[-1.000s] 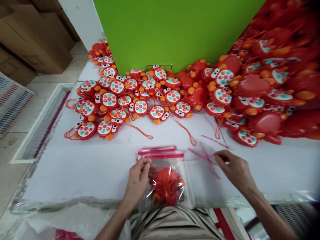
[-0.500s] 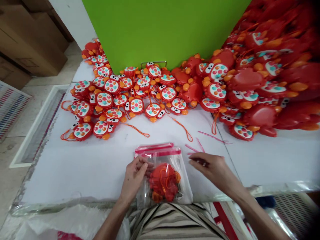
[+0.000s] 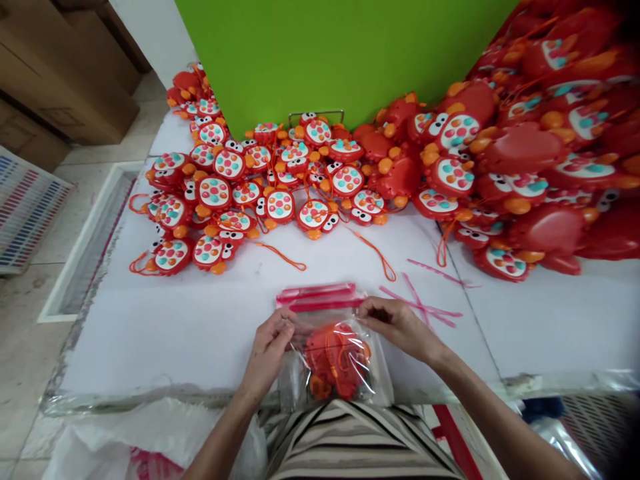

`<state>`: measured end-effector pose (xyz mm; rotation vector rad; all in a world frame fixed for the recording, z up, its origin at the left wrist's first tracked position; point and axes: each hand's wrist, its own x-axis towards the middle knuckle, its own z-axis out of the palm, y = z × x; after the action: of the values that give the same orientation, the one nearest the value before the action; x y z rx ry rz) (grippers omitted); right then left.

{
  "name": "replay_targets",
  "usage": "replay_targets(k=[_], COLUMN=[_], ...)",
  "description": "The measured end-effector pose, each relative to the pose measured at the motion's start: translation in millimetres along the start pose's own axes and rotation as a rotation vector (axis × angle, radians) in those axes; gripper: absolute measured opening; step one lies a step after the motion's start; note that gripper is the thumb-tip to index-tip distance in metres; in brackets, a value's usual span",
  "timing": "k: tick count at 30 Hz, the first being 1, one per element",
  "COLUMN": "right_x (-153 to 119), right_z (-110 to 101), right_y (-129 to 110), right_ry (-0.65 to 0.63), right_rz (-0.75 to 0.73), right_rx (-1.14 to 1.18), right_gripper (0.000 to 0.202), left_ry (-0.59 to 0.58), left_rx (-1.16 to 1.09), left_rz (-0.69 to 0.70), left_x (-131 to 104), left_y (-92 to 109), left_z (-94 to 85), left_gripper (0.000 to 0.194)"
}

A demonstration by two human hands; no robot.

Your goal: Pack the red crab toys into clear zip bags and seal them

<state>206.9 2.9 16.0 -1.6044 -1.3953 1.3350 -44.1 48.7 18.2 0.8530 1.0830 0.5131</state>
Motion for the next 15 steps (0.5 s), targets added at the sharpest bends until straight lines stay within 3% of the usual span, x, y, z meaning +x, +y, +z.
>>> replay_targets(k=[5,8,12,15], right_x=[-3,-4,4,23], right_z=[1,0,-9,-18], right_y=[-7,-14,-23,-32], right_ry=[-0.042,-0.047,0.082,0.193], right_rz=[-0.085,-0.146,-0.202,-0.187], right_rx=[-0.081,-0.217,-0.387,-0.529], right_gripper=[0.019,0.024,0.026,0.022], left_ry=[0.047,0.077,0.124,0.127], left_rx=[0.018,0.154,0.213,0.167], left_rz=[0.034,0.094,0.109,0.124], left_x=[-1,-5,-17,-33], left_y=[1,7,20,38], left_z=[3.3,9.1,10.5,-3.1], left_gripper=[0.013,0.016,0.014,0.013])
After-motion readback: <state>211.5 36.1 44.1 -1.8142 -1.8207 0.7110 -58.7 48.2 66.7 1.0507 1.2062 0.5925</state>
